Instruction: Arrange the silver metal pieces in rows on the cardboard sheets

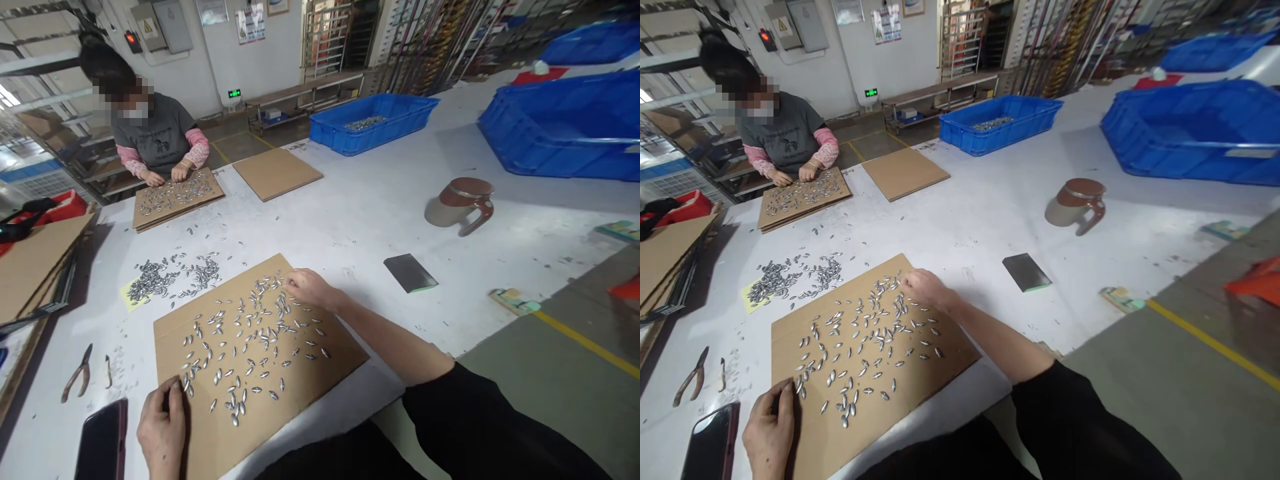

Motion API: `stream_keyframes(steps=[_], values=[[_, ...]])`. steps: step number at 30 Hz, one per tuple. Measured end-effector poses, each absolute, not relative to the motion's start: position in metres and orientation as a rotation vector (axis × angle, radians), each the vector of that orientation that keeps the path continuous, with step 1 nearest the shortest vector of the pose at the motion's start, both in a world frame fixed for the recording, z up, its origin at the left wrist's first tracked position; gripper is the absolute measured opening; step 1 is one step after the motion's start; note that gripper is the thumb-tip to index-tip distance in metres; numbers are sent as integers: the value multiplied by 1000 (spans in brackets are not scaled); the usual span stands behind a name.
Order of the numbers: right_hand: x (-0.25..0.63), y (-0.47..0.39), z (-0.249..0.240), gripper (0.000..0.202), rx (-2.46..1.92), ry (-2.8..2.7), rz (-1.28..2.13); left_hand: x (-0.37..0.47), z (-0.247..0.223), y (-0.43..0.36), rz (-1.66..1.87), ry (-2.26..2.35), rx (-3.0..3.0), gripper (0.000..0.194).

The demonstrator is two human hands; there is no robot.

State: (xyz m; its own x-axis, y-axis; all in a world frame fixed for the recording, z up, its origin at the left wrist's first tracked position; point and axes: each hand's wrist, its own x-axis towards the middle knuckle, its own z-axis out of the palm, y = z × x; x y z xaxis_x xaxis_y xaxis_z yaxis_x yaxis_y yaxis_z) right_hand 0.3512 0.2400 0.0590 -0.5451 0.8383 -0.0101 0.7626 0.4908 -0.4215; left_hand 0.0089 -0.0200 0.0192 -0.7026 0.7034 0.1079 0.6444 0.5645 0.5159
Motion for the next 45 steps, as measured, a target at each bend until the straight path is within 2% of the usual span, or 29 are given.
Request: stream_keyframes(steps=[4, 9, 18, 21, 24, 31, 38, 45], values=[[327, 237, 60, 19, -1222, -2645, 591, 11, 20, -20, 839, 2671, 1180, 36], [304, 235, 63, 20, -1307, -2766, 586, 12, 20, -21, 854, 2657, 1167, 40], [347, 265, 69, 22, -1518, -2549, 502, 4, 12, -25, 798, 2651, 1118, 40], [353, 265, 67, 21, -1416, -2623, 519, 4, 11, -25, 812, 2644, 1094, 40], [346, 261, 63, 22, -1335, -2685, 499, 5, 12, -25, 822, 2639, 1076, 41], [320, 256, 62, 27, -1586, -2747, 384, 6, 13, -25, 838, 2629, 1128, 43], [319, 273, 70, 24, -1518, -2713, 414, 4, 9, -26, 841, 2621, 1144, 43], [302, 296, 68, 29, -1376, -2857, 156, 5, 11, -26, 857, 2626, 1144, 41]])
